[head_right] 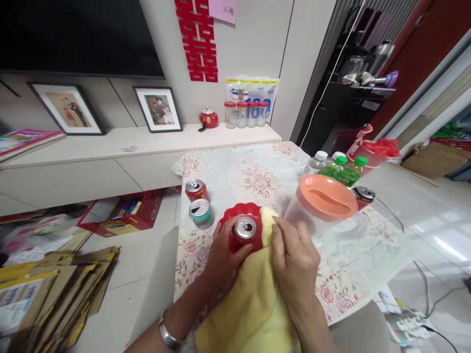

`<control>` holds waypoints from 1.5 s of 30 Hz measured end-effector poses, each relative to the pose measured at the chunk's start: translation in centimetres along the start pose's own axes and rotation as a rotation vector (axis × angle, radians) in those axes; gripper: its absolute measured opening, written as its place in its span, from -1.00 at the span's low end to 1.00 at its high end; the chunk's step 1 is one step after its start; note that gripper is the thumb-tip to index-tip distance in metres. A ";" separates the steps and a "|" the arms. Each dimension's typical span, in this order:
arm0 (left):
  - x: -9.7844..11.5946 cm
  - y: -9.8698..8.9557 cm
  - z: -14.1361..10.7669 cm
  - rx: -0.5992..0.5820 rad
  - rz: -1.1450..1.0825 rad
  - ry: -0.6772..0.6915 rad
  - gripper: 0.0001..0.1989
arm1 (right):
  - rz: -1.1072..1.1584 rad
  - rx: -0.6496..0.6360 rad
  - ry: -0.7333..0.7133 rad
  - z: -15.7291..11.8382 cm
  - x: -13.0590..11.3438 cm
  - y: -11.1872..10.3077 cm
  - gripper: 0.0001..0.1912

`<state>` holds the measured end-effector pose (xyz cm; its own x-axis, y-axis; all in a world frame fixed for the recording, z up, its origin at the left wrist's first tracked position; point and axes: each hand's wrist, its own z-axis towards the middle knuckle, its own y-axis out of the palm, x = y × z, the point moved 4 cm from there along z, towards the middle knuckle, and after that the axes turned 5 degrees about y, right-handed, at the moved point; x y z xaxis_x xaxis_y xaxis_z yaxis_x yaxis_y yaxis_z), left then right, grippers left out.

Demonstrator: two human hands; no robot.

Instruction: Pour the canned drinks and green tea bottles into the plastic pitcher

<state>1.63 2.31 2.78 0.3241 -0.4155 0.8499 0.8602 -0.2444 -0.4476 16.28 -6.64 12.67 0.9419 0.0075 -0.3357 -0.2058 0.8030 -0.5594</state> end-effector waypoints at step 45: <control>-0.2 -0.7 1.0 -0.096 -0.033 0.027 -0.33 | 0.234 -0.363 0.122 -1.3 1.1 5.3 -0.73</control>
<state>1.38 3.38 3.21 0.2844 -0.4293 0.8572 0.8283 -0.3403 -0.4452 15.89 -3.14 8.33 0.8249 0.0762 -0.5601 -0.5102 0.5267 -0.6799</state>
